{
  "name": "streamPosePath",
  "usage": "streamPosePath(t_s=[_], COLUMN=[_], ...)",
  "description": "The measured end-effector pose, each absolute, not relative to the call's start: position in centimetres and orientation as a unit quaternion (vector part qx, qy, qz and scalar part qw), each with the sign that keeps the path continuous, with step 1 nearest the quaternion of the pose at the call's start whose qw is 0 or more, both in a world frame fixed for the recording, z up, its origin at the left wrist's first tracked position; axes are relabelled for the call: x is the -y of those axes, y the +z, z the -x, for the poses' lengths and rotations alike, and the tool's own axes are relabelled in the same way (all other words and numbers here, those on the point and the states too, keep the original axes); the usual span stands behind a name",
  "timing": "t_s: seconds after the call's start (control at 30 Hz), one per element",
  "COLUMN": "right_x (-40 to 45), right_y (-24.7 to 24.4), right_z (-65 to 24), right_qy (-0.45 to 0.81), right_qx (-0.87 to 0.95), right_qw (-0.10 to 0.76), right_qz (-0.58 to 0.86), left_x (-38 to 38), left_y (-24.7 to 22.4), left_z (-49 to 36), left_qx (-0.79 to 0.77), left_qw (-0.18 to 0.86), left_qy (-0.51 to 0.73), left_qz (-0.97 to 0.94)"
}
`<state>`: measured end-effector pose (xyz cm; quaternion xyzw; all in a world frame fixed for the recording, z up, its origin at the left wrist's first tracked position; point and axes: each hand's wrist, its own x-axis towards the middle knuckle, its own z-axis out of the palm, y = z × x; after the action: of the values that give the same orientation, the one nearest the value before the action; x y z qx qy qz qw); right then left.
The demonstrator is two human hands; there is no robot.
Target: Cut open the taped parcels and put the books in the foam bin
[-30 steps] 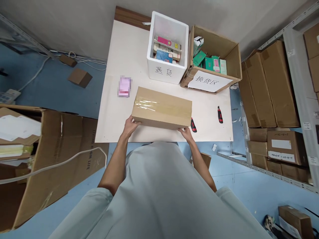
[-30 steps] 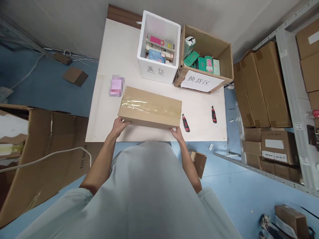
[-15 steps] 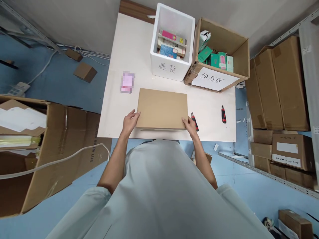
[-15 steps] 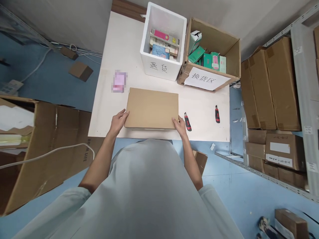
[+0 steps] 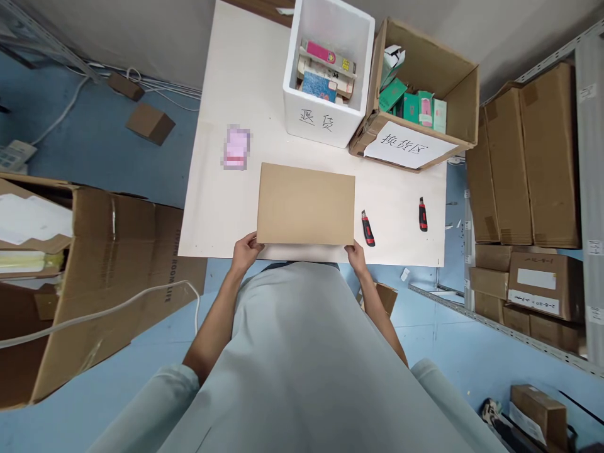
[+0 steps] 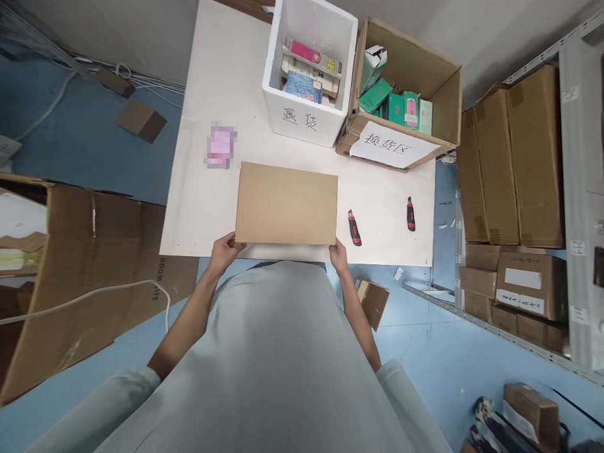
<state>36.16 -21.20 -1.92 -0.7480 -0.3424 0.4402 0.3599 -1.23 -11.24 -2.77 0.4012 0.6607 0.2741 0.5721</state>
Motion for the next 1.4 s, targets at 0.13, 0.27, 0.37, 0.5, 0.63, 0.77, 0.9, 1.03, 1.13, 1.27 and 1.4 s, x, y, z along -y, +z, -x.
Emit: streamPosePath(t_s=[0.13, 0.27, 0.37, 0.5, 0.63, 0.77, 0.9, 1.03, 1.13, 1.27, 1.4], right_x=[20.3, 18.1, 15.6, 12.5, 11.5, 12.6, 13.9, 15.5, 17.4, 20.2, 21.7], right_y=[-0.8, 2.1, 5.4, 9.2, 10.1, 8.9, 8.0, 7.5, 6.8, 4.7, 2.1], right_z=[-36.0, -36.4, -36.9, -37.9, -38.5, -38.4, -38.5, -38.5, -38.3, -37.8, -36.9], right_qy=[0.418, 0.362, 0.289, 0.225, 0.230, 0.230, 0.247, 0.295, 0.335, 0.395, 0.419], right_qx=[0.355, 0.398, 0.444, 0.455, 0.446, 0.423, 0.421, 0.395, 0.371, 0.325, 0.348], right_qw=[0.369, 0.399, 0.417, 0.433, 0.435, 0.428, 0.437, 0.450, 0.442, 0.426, 0.387], right_qz=[0.751, 0.743, 0.739, 0.744, 0.747, 0.765, 0.755, 0.745, 0.745, 0.746, 0.743], left_x=[10.6, 7.9, 5.1, 2.3, 1.9, 2.8, 3.4, 4.0, 5.0, 6.6, 7.7], left_y=[-2.0, 0.6, 3.9, 7.6, 8.8, 8.7, 8.0, 5.8, 3.7, 1.6, 0.1], left_z=[1.1, 1.3, 1.1, 0.7, 0.2, -0.3, 0.0, 1.2, 2.3, 3.3, 3.5], left_qx=[-0.671, -0.635, -0.602, -0.579, -0.601, -0.597, -0.585, -0.582, -0.567, -0.547, -0.593], left_qw=[0.548, 0.507, 0.466, 0.444, 0.444, 0.464, 0.480, 0.528, 0.571, 0.606, 0.596], left_qy=[0.289, 0.362, 0.415, 0.425, 0.401, 0.391, 0.396, 0.401, 0.366, 0.302, 0.234], left_qz=[-0.408, -0.457, -0.498, -0.536, -0.531, -0.525, -0.521, -0.472, -0.468, -0.492, -0.488])
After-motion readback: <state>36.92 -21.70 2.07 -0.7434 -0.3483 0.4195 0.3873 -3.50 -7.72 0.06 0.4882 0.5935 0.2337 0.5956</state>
